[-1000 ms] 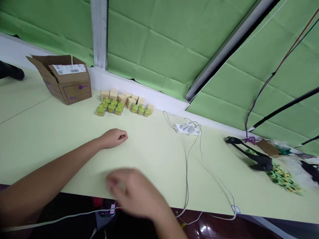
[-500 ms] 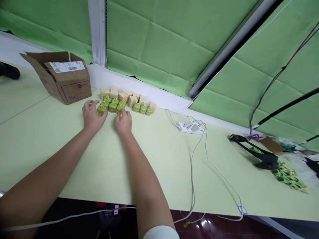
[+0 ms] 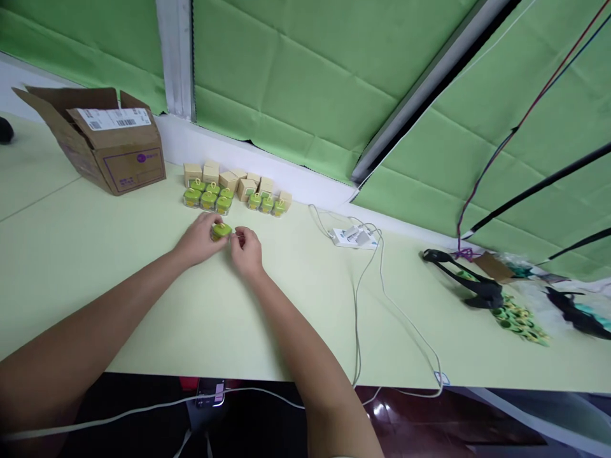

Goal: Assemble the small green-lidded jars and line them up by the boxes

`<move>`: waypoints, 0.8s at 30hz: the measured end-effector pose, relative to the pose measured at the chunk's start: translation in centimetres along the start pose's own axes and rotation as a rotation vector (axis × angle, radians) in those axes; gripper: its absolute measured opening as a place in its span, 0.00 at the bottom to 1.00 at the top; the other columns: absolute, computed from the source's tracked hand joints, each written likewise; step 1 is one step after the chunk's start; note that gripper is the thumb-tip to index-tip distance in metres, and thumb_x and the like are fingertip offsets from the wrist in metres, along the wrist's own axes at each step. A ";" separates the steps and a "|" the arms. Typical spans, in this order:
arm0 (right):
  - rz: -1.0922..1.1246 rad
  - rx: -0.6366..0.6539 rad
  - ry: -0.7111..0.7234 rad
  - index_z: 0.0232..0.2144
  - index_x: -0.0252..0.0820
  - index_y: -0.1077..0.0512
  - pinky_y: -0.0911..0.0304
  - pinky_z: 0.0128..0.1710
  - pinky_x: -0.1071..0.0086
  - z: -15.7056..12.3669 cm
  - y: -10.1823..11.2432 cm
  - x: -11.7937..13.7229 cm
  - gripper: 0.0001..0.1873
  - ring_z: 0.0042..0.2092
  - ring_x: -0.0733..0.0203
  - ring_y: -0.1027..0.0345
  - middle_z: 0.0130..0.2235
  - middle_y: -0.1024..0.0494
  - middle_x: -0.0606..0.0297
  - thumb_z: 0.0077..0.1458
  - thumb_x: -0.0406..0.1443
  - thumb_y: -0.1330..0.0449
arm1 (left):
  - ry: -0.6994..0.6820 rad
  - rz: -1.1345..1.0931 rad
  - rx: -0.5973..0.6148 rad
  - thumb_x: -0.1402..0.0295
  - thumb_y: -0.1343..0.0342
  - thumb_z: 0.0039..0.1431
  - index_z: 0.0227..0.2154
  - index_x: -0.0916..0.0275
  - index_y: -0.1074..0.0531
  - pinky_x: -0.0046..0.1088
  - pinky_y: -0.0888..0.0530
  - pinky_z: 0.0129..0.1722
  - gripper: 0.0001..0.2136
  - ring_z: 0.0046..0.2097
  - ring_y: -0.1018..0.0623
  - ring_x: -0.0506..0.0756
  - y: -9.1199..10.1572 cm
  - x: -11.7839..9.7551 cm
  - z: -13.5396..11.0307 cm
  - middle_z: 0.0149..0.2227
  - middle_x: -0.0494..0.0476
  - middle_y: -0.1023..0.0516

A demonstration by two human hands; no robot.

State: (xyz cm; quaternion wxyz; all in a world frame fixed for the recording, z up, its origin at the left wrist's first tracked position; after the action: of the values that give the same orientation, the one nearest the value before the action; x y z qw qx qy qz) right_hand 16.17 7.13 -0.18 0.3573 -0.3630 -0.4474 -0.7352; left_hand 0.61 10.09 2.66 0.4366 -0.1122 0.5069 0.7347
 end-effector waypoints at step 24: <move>0.425 -0.216 -0.165 0.39 0.41 0.17 0.22 0.40 0.64 -0.7 4.3 -0.4 0.21 0.40 0.59 0.25 0.37 0.17 0.65 0.55 0.51 0.35 | 0.069 0.085 0.106 0.57 0.36 0.53 0.45 0.59 0.25 0.36 0.26 0.42 0.19 0.43 0.20 0.62 -1.0 -1.2 -0.4 0.44 0.59 0.18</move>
State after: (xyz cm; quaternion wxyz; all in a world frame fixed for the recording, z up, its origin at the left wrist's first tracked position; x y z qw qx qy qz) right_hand 19.85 5.10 0.99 0.4251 -0.5438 -0.3076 -0.6550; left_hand 1.93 9.22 2.57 0.3926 -0.0926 0.5642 0.7204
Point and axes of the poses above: each hand's wrist, its own z-axis towards the middle knuckle, its own y-axis out of the back of the hand, x = y × z, the point moved 8 cm from there along z, towards the middle knuckle
